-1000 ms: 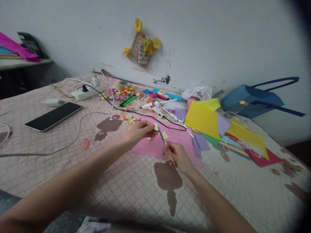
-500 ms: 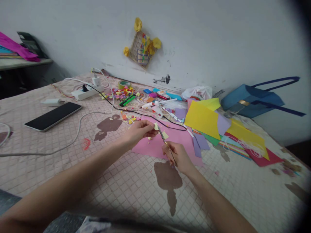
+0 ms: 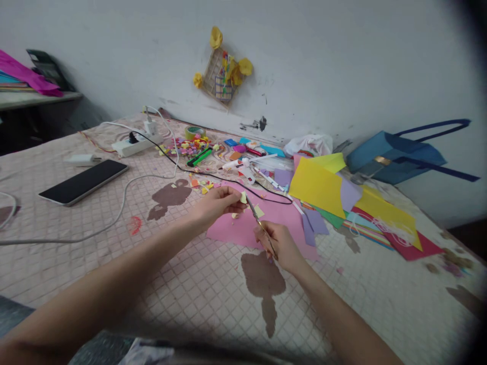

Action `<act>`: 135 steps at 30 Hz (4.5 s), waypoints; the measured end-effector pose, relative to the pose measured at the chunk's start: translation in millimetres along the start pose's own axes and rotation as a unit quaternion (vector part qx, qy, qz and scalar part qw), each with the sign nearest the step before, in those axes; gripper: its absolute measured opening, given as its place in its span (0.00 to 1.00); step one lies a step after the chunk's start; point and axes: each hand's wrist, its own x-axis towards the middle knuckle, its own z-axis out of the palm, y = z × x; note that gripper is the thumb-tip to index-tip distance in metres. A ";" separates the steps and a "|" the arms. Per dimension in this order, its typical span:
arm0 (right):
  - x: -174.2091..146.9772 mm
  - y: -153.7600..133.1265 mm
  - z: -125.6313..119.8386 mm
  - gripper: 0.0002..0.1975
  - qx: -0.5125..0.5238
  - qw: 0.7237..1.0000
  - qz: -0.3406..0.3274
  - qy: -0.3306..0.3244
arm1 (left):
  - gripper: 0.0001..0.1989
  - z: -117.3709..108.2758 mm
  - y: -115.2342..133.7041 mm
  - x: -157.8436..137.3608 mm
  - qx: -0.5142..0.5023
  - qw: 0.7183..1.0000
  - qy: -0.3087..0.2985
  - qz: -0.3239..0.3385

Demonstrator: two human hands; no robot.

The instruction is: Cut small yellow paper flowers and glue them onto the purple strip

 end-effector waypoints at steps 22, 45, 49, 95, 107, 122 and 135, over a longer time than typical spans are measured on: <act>0.4 -1.8 -2.6 0.20 -0.014 1.000 -0.001 -0.004 | 0.06 -3.2 2.0 0.5 0.047 0.998 -0.038 -0.007; 1.5 0.0 -4.9 0.17 -0.045 0.999 -0.005 -0.006 | 0.08 -7.8 1.8 4.5 0.059 0.996 -0.068 0.016; 1.6 -1.2 -5.1 0.17 -0.044 0.999 -0.009 -0.008 | 0.08 -11.0 0.5 6.9 0.057 0.996 -0.064 0.019; 6.3 -2.6 0.5 0.20 0.216 0.975 0.008 0.040 | 0.10 8.6 -10.7 -6.8 0.078 0.991 -0.080 -0.079; 2.4 5.1 -2.2 0.22 0.104 0.993 0.010 -0.048 | 0.09 1.5 -5.6 -0.2 -0.056 0.998 0.000 -0.025; 0.5 1.3 -13.1 0.21 0.052 0.995 0.003 -0.084 | 0.08 -16.2 2.8 6.2 0.020 0.993 -0.112 -0.031; 0.5 1.2 -12.5 0.20 -0.003 0.999 0.000 -0.053 | 0.07 -17.1 1.8 7.2 0.011 0.993 -0.110 -0.034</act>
